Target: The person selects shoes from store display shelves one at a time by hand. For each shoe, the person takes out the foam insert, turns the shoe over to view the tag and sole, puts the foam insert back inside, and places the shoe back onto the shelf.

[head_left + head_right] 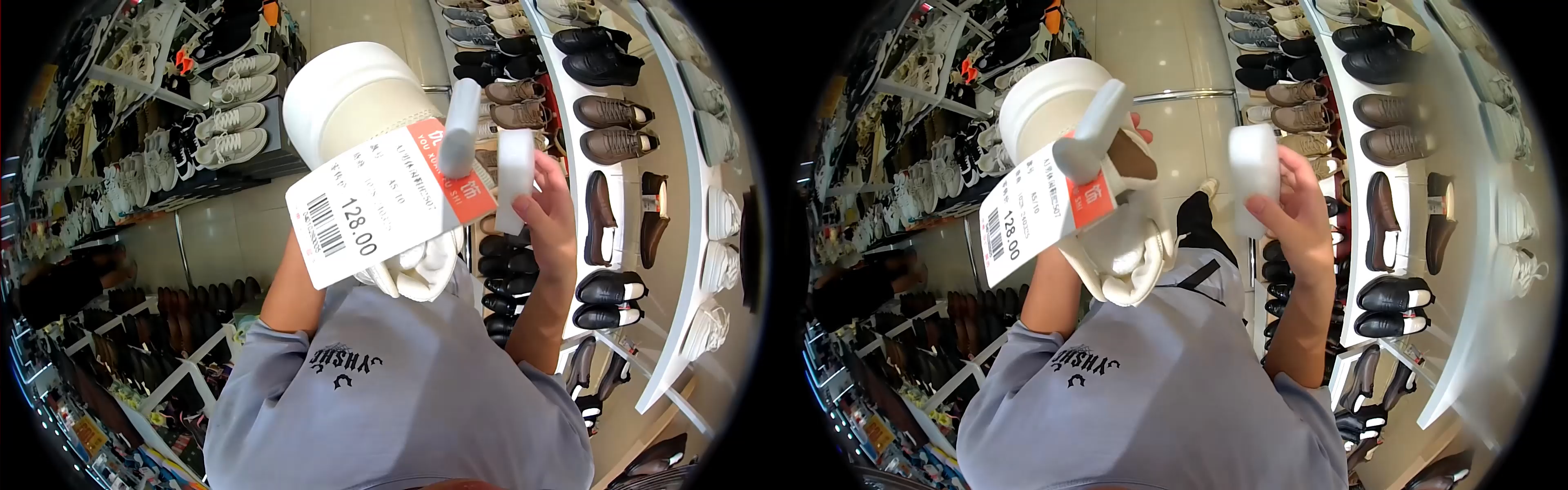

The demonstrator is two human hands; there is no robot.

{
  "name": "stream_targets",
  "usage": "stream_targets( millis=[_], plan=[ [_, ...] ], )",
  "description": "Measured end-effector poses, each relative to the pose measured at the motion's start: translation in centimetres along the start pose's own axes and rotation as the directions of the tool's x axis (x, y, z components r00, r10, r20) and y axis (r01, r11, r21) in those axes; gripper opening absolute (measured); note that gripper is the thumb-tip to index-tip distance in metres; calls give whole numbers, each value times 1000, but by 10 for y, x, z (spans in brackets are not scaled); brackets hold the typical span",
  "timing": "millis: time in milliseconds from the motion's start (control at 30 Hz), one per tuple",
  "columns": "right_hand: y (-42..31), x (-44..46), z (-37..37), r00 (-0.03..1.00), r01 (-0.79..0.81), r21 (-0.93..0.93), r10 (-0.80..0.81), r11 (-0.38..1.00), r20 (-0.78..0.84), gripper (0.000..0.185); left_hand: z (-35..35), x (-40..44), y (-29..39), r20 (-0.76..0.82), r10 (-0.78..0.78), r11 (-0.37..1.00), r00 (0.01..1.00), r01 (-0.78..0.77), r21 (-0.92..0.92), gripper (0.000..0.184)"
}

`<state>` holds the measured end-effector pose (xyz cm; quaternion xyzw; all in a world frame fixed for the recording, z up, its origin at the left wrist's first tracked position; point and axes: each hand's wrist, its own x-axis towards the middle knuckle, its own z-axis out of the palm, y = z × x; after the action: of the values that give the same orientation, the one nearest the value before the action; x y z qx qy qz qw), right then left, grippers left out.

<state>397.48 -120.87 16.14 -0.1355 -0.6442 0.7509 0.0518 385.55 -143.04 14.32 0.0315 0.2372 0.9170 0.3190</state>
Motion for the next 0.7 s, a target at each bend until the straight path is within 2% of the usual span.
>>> stream_targets(
  millis=[33,67,100,133,167,200,233,267,300,367,400,433,500,533,567,633,700],
  plan=[
    [-2,18,0,999,21,-12,-20,1000,32,66,13,13,-7,-14,23,999,1000,-23,-33,68],
    [-7,33,3,999,43,-44,-42,998,20,67,19,24,-10,3,-49,990,999,49,-129,68],
    [-12,49,7,998,67,-76,-67,995,8,69,25,35,-13,19,-122,967,992,123,-221,69],
    [-12,67,9,985,148,-198,-162,969,-58,73,25,46,-16,90,-279,887,956,292,-358,68],
    [-12,86,7,958,213,-384,-270,899,-101,70,13,61,-21,35,-274,928,961,274,-250,69],
    [-12,104,0,904,337,-595,-428,730,-13,66,2,77,-25,-20,-269,955,963,264,-135,70],
    [-14,121,-6,829,427,-755,-549,498,107,62,-9,93,-29,-74,-263,965,962,262,-19,70],
    [-24,128,-5,895,382,-660,-436,647,91,53,-18,108,-34,-88,-228,971,970,233,55,71],
    [-23,142,-12,866,456,-637,-476,622,155,49,-11,124,-33,-101,-188,971,977,201,129,71],
    [-33,167,-35,844,529,-584,-450,616,291,49,8,144,-31,-59,-218,976,974,218,-14,62],
    [-39,179,-47,829,557,-578,-440,596,345,52,11,157,-31,-106,-160,987,981,162,16,61],
    [-48,187,-60,851,518,-504,-355,691,388,51,12,169,-33,-158,-99,993,982,107,42,59],
    [-75,195,-75,889,457,-596,-318,661,329,47,10,189,-34,52,-94,994,994,91,68,63],
    [-82,198,-85,881,469,-566,-403,678,247,46,9,201,-33,159,-92,994,983,80,80,64],
    [-83,196,-91,866,489,-482,-470,727,170,39,7,209,-31,186,-105,992,977,89,95,69],
    [-100,196,-102,817,536,-238,-426,810,390,27,5,226,-25,239,-132,987,962,104,126,84],
    [-102,203,-91,768,595,-417,-334,687,546,20,10,237,-20,242,-147,969,959,91,229,106]
  ],
)
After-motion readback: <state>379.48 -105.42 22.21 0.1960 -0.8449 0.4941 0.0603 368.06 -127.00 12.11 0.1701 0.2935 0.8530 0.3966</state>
